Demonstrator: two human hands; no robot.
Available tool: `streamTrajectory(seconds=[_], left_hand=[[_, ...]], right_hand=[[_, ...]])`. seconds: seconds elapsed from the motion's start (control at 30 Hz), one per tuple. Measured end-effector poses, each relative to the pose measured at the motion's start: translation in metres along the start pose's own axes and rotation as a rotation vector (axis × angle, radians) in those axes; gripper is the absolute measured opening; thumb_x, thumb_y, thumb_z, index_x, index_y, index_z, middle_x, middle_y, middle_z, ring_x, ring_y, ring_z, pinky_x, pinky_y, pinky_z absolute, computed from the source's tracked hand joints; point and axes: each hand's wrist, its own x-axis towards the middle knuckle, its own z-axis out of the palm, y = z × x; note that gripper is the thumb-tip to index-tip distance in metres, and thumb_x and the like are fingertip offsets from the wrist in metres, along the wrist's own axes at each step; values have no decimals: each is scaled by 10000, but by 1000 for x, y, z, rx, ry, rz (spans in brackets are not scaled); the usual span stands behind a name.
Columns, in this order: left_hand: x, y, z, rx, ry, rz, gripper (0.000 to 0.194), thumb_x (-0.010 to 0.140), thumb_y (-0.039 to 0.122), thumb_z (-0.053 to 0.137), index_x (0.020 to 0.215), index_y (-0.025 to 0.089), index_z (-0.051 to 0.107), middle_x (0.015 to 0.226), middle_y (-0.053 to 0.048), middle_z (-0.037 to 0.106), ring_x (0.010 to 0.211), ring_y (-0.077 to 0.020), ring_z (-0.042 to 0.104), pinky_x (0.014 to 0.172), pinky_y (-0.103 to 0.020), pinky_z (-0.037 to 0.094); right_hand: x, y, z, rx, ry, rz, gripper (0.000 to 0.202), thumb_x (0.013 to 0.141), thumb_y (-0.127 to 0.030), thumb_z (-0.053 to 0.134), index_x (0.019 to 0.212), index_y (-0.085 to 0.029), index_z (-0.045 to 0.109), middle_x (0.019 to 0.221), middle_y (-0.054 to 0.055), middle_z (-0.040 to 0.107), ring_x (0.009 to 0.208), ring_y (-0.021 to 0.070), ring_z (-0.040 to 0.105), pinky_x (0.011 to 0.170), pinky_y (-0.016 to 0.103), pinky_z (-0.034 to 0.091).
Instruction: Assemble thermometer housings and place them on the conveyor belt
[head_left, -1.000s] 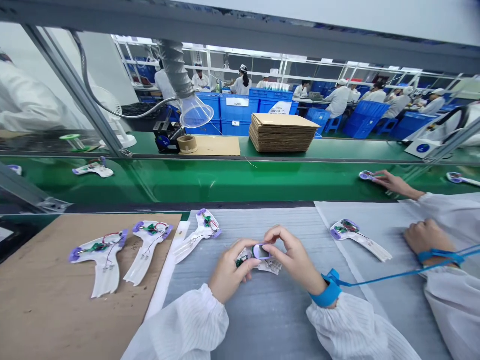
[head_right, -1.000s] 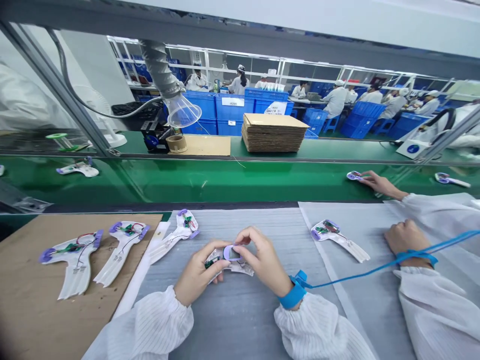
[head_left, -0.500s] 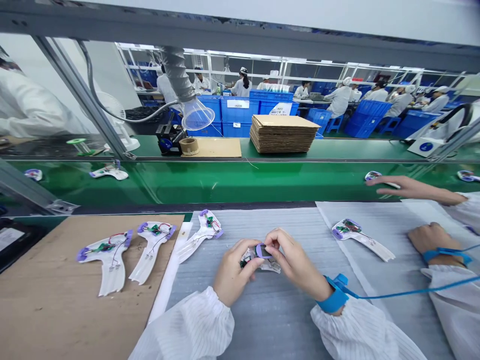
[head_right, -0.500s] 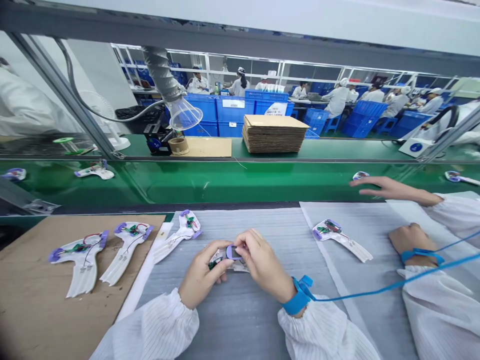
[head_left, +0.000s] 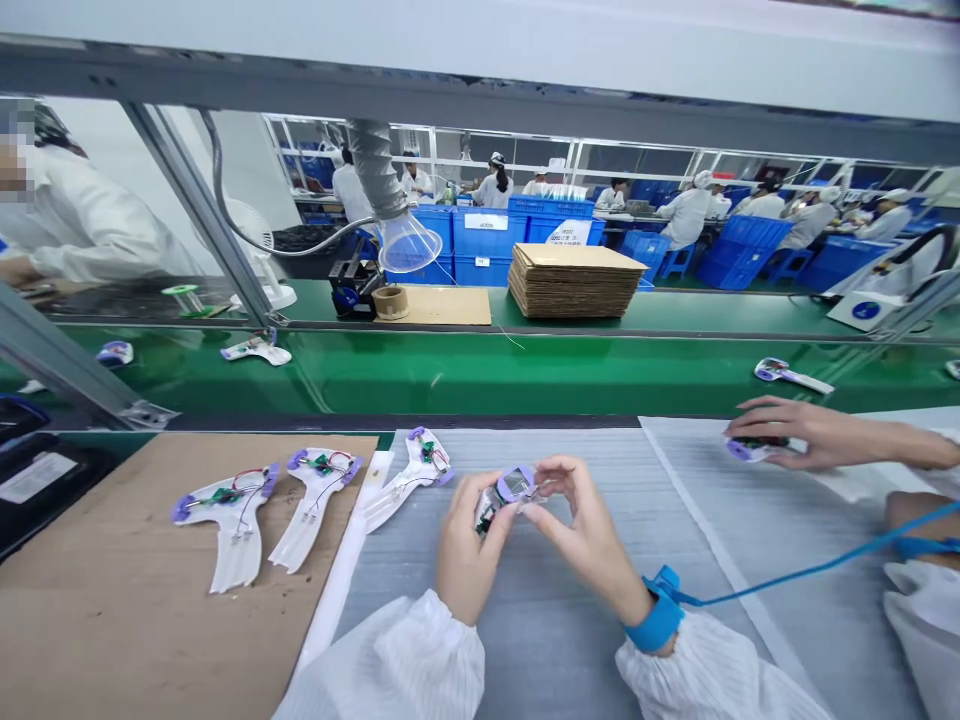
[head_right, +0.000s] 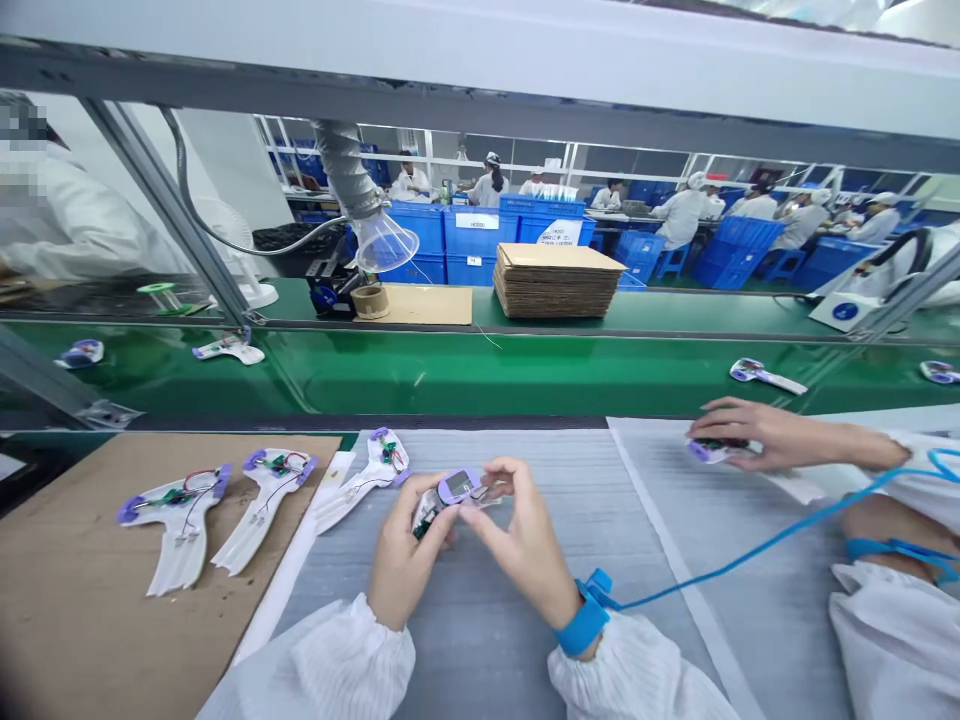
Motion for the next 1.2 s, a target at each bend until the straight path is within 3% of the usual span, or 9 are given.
streamTrajectory(seconds=[0.07,0.13,0.2,0.27,0.4,0.53,0.63,1.2], left_hand=[[-3,-1,3,80,56,115,242,824,183,496,1062,222,520,1008,-55,550,962,-199,543,821,-322,447],[-6,-2,7,110,77,179,275,820,133,466,1074,221,522,1012,-61,532,975,-200,528,856,-339,420],[-8,-2,10,86,58,179,298,821,129,454,1096,226,516,1030,-69,523,983,-204,522,851,-341,419],[-8,-2,13,-2,31,94,353,818,154,477,1161,234,472,1088,-76,515,1020,-209,512,871,-346,410],[-2,-3,12,-247,0,-108,478,723,177,591,1176,196,439,1121,-80,524,1030,-221,521,890,-342,408],[0,-5,7,-110,63,10,445,657,122,618,1087,197,531,1026,-58,496,995,-221,517,862,-331,420],[-2,-3,7,-3,37,57,449,682,168,652,1109,213,523,1005,-51,460,962,-211,520,845,-331,432],[-5,-6,10,181,10,122,396,752,219,605,1129,213,486,998,-54,432,941,-212,514,839,-362,454]], right_hand=[[-2,-1,8,22,60,42,443,714,-284,674,1066,-217,412,1032,65,529,905,205,544,747,336,469],[-4,-5,16,-16,128,68,452,686,-259,685,1050,-215,419,1023,59,530,926,212,535,767,348,458],[-7,-11,19,-58,193,78,412,695,-226,662,1033,-213,426,998,53,528,913,209,527,775,358,446],[-9,-15,20,-54,222,61,373,713,-203,635,1022,-215,426,972,48,523,880,197,527,773,358,442],[-11,-16,17,41,149,-47,382,714,-170,623,1031,-222,415,988,51,500,923,200,522,808,356,437],[-9,-15,13,16,34,-55,388,712,-183,636,1031,-219,417,974,52,501,890,201,522,763,341,448],[-8,-17,10,-47,-25,-21,373,706,-199,650,1008,-216,430,943,39,517,844,192,515,741,334,446],[-7,-22,8,-66,-61,52,415,718,-201,644,1072,-223,430,960,52,596,877,212,588,763,360,490]])
